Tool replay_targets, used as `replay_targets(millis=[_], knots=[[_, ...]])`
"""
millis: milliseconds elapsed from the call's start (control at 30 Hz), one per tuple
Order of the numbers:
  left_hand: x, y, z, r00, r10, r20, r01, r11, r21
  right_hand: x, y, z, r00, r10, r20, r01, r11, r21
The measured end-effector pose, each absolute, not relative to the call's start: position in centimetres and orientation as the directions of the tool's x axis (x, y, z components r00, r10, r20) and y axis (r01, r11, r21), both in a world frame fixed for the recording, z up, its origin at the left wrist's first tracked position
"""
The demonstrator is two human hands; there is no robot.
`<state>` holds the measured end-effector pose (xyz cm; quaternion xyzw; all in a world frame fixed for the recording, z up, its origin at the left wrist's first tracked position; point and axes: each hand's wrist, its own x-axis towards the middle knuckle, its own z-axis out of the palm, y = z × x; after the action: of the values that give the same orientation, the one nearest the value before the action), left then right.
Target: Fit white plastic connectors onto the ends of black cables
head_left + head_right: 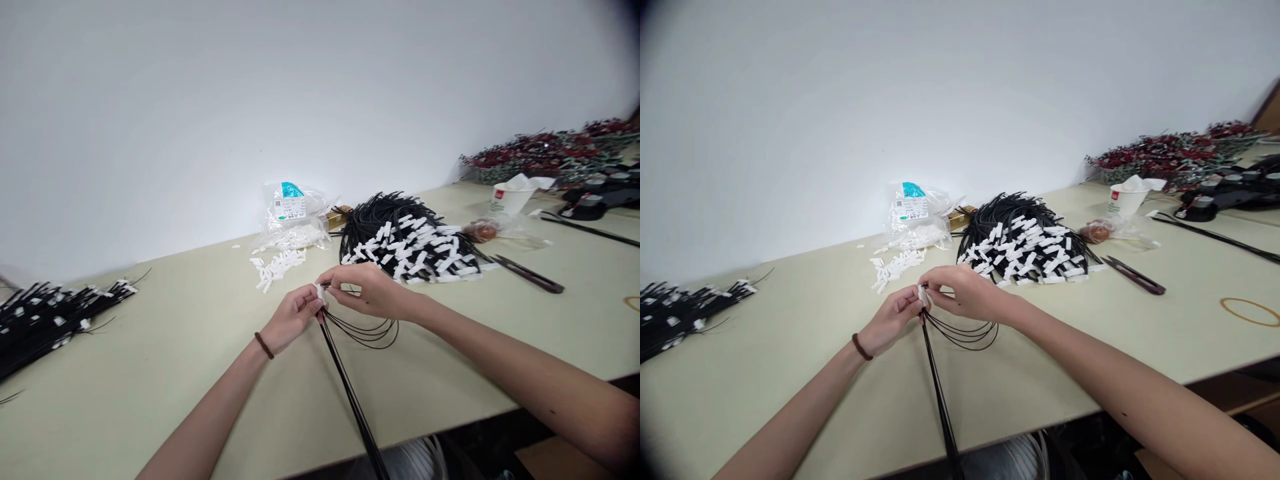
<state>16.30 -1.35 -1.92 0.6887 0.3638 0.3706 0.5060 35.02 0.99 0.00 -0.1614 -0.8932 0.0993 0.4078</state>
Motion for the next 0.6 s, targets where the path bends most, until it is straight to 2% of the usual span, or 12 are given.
replay_targets(millis=[367,600], knots=[[16.28,-1.38,-1.91,0.457,0.878,0.14,0.161,-0.237,0.958,34.92,1.12,0.1,-0.623,0.328,0.71,0.164,0.942,-0.292],[16.26,-1.48,-1.71,0.447,0.88,0.16,0.231,-0.286,0.93,34.85,0.81,0.5,-0.62,0.398,0.676,0.158,0.907,-0.39]])
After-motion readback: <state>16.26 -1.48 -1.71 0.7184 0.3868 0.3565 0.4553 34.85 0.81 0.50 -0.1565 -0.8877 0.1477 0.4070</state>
